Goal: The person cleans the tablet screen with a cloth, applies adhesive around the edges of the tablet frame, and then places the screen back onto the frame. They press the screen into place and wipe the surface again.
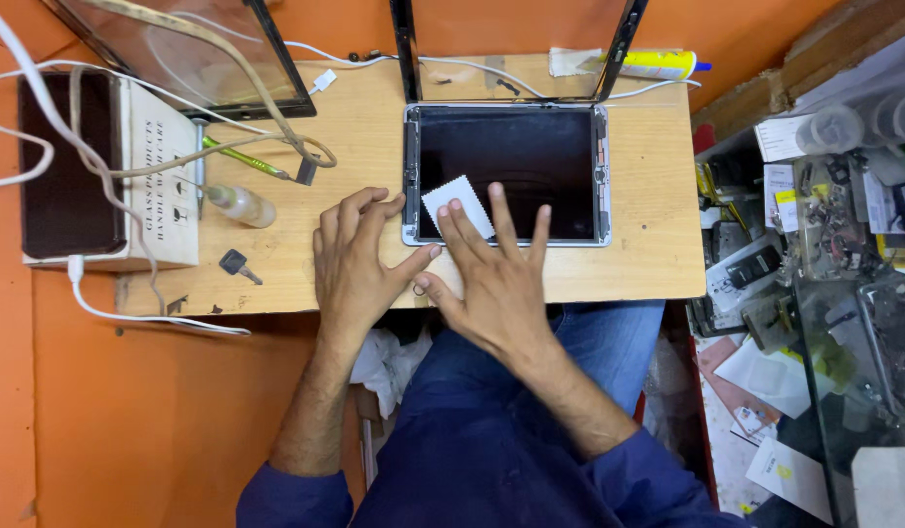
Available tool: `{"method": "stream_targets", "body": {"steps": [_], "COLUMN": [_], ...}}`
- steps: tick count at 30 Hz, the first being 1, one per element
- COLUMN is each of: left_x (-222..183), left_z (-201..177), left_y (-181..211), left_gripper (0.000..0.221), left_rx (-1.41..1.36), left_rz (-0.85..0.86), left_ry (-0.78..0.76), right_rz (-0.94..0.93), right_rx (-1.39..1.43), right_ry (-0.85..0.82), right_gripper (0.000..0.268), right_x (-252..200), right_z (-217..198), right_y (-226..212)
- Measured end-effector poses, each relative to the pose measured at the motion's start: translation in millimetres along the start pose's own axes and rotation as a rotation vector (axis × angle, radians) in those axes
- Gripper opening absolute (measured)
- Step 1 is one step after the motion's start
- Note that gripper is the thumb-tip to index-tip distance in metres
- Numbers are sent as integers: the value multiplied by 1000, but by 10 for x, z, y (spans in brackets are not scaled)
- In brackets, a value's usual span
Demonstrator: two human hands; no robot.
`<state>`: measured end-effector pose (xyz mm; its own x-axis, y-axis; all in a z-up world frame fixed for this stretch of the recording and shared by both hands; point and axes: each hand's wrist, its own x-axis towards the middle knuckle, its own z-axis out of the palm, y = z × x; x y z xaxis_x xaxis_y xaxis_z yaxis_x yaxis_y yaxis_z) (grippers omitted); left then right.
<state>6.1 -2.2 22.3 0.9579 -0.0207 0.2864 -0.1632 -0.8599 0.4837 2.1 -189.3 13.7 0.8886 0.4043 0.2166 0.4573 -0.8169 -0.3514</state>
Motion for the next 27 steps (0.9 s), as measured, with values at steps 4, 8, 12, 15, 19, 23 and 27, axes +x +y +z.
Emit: {"method": "stream_targets", "body": {"steps": [4, 8, 12, 15, 19, 23, 27], "left_x": [8, -23, -17, -32, -43, 6, -34], "left_z": [-1, 39, 15, 13, 2, -20, 19], "left_y": [-11, -32, -32, -34, -18, 6, -30], "left_gripper": [68, 68, 66, 68, 68, 67, 66], "left_rx": [-6, -3, -24, -13, -8, -1, -5], "left_rz": [-14, -36, -31, -9, -9, -14, -39], "left_ry": [7, 19, 8, 26, 30, 40, 4], "right_rz": [131, 235, 87, 0, 117, 240, 167], "right_rx": [-115, -173, -86, -58, -96, -141, -138], "right_ry": [-40, 18, 35, 16, 12, 81, 41], "right_gripper": [61, 65, 72, 69, 57, 58, 64], "right_x": [-142, -397, -288, -36, 110, -95, -213], "right_z": [-409, -509, -189, -20, -239, -529, -331], "right_y": [519, 623, 209, 124, 499, 707, 432]}}
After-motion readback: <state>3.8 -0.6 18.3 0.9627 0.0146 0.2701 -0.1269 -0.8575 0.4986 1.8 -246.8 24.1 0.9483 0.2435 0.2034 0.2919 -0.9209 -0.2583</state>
